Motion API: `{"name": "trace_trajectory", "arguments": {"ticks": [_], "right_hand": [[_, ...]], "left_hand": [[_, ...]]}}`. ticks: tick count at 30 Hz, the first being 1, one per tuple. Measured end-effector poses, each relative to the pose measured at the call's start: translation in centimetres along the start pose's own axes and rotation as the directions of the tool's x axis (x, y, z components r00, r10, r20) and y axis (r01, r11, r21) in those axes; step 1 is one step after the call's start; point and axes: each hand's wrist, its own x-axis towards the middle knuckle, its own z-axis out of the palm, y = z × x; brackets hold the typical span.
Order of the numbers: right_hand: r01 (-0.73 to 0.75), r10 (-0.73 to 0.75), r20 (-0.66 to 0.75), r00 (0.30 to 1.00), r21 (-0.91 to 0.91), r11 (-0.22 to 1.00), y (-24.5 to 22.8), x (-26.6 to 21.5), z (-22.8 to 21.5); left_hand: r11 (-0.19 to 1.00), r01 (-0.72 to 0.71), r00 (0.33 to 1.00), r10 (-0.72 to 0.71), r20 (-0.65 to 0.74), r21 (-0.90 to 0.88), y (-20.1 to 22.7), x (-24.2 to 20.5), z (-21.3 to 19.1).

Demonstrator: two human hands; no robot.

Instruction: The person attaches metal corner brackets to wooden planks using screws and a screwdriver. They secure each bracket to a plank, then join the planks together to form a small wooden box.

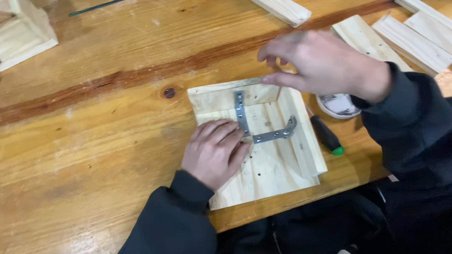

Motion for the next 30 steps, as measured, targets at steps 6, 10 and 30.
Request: {"name": "trace_trajectory", "arguments": {"ticks": [6,10,30], "right_hand": [[-0.044,0.062,-0.232,0.971,0.081,0.996,2.2,-7.0,-1.5],[-0.103,0.139,-0.282,0.949,0.139,0.985,4.4,-11.0,0.6],[-0.432,0.376,-0.279,0.884,-0.176,0.885,7.3,-13.0,10.4]], "left_hand": [[1.000,0.023,1.000,-0.023,0.004,0.012,1.3,0.6,-0.8],[0.994,0.045,0.997,-0.039,-0.066,0.097,1.8,0.1,-0.1],[0.974,0.107,0.990,-0.086,-0.111,0.199,3.7,2.0,-0.5]]}}
